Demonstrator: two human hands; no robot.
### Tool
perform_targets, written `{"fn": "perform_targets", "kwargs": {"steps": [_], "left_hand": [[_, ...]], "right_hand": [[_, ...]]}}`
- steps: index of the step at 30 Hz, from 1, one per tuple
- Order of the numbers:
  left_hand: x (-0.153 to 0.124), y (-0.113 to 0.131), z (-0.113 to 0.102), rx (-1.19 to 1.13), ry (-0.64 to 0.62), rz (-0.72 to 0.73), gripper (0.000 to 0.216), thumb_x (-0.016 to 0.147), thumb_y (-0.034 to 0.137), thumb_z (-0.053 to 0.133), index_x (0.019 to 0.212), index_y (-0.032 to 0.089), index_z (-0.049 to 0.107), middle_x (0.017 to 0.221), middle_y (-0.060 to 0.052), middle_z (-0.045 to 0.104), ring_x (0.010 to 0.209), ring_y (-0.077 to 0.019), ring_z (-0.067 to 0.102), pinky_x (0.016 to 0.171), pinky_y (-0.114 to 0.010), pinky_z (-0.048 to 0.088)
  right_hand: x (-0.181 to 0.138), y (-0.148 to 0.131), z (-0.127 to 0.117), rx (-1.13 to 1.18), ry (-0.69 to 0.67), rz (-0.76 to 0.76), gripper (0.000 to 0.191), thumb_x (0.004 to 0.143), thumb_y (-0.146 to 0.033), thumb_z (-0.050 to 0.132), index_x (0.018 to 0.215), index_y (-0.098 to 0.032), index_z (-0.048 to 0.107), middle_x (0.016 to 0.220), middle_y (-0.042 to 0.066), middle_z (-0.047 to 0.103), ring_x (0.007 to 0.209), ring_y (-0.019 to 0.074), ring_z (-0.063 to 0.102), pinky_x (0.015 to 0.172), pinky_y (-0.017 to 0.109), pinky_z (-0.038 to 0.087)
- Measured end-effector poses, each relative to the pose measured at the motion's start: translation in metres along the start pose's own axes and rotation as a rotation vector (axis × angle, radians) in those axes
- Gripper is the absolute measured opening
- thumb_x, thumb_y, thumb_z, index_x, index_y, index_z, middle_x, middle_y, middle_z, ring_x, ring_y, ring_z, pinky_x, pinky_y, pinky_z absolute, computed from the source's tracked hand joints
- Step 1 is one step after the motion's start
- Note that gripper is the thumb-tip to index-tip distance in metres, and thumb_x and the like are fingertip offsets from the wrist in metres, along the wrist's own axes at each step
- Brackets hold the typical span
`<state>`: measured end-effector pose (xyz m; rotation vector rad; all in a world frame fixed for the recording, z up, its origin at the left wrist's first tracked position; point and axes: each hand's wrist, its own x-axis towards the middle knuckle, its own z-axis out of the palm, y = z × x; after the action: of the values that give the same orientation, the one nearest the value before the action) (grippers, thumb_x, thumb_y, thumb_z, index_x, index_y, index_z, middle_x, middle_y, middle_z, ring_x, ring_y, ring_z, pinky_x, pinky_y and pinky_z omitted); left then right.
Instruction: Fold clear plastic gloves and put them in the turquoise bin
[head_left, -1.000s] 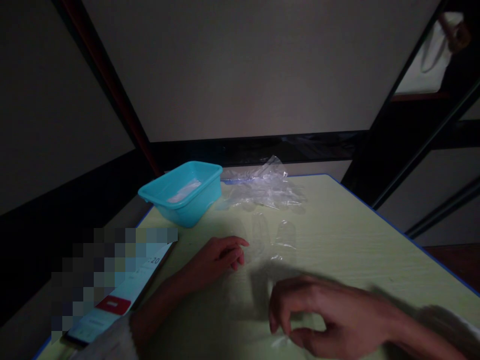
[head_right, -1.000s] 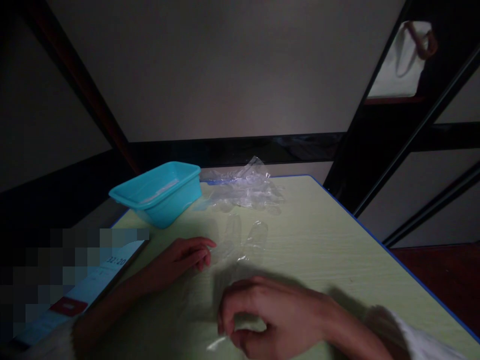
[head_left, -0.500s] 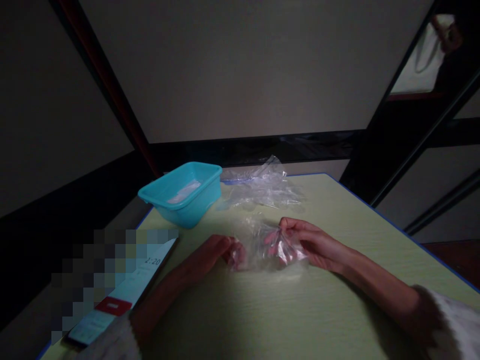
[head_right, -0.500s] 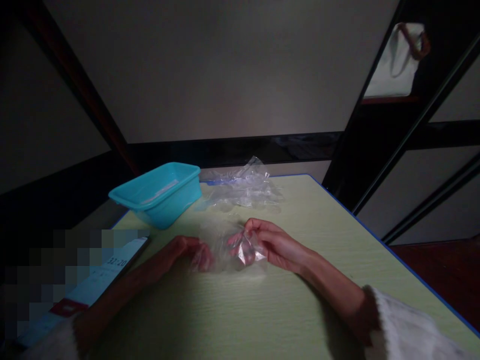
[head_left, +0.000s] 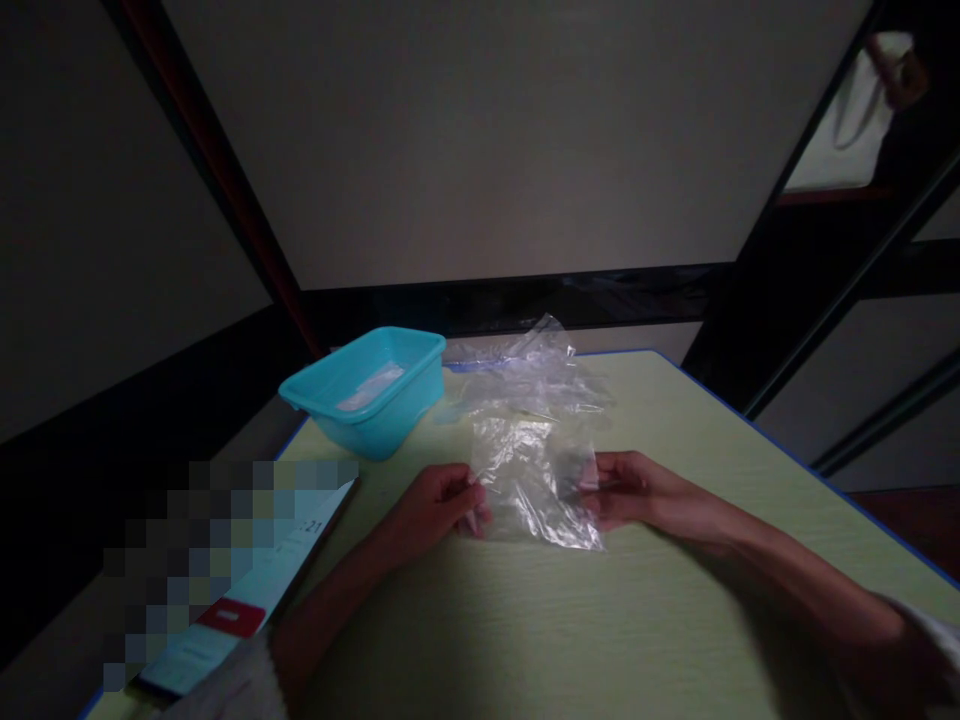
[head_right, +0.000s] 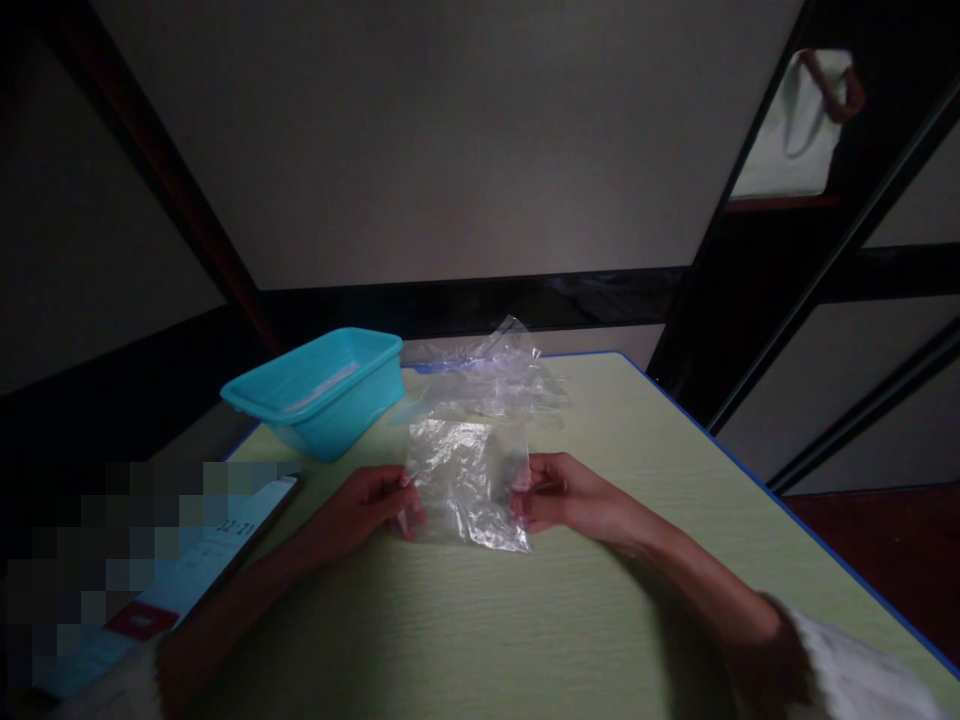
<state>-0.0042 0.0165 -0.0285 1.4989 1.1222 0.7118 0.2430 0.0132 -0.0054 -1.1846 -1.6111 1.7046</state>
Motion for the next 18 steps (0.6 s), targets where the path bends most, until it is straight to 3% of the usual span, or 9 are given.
{"fn": "perform_targets", "kwargs": {"steps": [6,12,18], "left_hand": [[-0.001,0.0,0.002,0.039,0.038,0.016,0.031,0.07,0.044,0.052,0.061,0.015,0.053,0.054,0.0,0.059,0.047,-0.0111,0.055,0.046,-0.021,0.038],[0.002,0.0,0.004,-0.004,0.143,0.004,0.024,0.063,0.037,0.056,0.059,0.017,0.046,0.049,0.006,0.05,0.04,-0.0085,0.052,0.039,-0.018,0.036],[0.0,0.007,0.004,-0.045,0.271,-0.064,0.031,0.058,0.025,0.059,0.084,0.017,0.045,0.051,0.009,0.054,0.036,-0.0086,0.051,0.037,-0.019,0.039]], "right_hand": [[0.008,0.013,0.008,-0.067,0.119,-0.108,0.026,0.071,-0.039,0.061,0.068,-0.018,0.045,0.056,-0.006,0.047,0.047,0.0073,0.046,0.046,0.021,0.04],[0.011,0.019,0.016,-0.137,0.205,-0.177,0.024,0.075,-0.04,0.053,0.069,-0.02,0.041,0.051,-0.006,0.047,0.04,0.0083,0.046,0.039,0.022,0.037],[0.009,0.018,0.019,-0.172,0.281,-0.137,0.024,0.071,-0.033,0.053,0.084,-0.022,0.037,0.051,-0.009,0.048,0.039,0.0106,0.05,0.039,0.023,0.04]]}}
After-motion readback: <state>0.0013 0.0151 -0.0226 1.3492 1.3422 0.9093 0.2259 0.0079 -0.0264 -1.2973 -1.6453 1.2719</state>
